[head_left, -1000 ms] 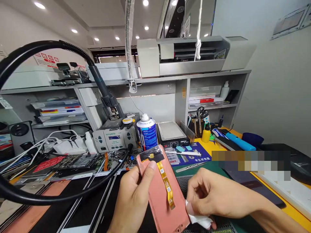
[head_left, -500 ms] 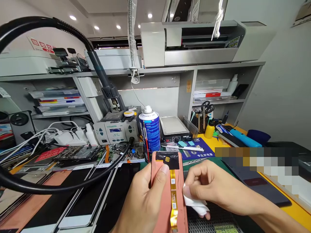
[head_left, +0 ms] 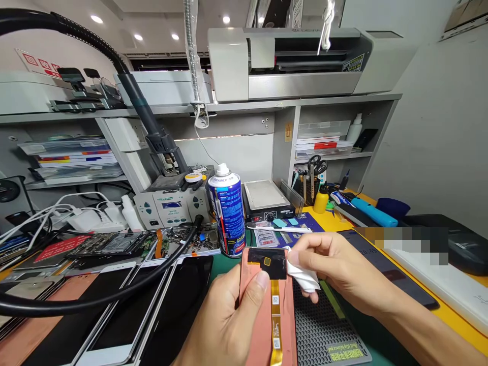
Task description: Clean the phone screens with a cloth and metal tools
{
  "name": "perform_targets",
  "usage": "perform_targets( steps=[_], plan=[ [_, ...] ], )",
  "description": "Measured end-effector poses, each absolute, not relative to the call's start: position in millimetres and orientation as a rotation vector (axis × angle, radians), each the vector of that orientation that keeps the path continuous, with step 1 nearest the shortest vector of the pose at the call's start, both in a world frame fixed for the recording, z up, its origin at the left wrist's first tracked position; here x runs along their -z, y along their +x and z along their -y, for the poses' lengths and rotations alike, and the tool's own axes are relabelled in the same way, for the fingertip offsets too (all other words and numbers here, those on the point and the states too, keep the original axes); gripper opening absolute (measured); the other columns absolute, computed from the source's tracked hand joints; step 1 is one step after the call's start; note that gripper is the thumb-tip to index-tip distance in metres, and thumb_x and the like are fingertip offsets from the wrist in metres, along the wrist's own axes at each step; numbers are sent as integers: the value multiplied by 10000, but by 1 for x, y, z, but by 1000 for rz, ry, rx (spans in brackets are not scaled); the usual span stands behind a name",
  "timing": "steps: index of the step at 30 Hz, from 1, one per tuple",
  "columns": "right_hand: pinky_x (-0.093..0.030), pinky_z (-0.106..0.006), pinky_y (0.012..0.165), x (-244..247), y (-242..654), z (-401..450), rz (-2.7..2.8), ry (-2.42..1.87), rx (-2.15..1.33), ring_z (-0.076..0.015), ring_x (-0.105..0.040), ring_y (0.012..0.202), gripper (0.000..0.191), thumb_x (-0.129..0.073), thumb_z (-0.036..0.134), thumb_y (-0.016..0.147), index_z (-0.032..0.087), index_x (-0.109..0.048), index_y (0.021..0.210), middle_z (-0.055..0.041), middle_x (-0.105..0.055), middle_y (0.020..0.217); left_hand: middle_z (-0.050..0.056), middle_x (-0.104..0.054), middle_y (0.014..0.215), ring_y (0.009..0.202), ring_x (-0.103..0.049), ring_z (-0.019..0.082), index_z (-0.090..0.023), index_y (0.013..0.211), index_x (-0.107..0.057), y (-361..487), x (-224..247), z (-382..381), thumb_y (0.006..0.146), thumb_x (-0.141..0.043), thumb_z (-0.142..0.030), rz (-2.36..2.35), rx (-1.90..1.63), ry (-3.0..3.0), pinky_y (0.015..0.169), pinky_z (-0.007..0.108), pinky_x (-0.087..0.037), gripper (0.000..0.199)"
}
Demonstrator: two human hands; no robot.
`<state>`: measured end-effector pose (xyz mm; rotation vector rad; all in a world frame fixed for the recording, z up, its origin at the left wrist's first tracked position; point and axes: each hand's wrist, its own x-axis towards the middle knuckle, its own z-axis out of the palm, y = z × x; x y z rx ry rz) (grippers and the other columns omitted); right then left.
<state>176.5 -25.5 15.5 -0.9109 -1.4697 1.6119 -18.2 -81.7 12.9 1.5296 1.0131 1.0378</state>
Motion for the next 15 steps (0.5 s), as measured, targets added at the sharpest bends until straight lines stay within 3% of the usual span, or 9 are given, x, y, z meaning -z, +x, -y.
perform_targets(
  steps=[8, 15],
  plan=[
    [-485, -219, 440, -14, 176, 27, 1537, -881, -1653, -113, -561, 450, 262, -714, 346, 815, 140, -633, 676, -12, -641, 550, 75, -718, 918, 858, -634, 236, -208, 999, -714, -15, -15, 81, 934, -477, -419, -928, -1103, 1374, 831, 311, -490, 324],
    [-466, -227, 451, -8, 170, 32, 1643, -850, -1848, -103, -511, 443, 156, -645, 208, 791, 137, -616, 656, -2, -618, 533, 22, -585, 790, 778, -518, 185, -185, 849, -631, -19, -12, 80, 890, -538, -478, -1180, -1218, 1318, 710, 256, -462, 310]
  ],
)
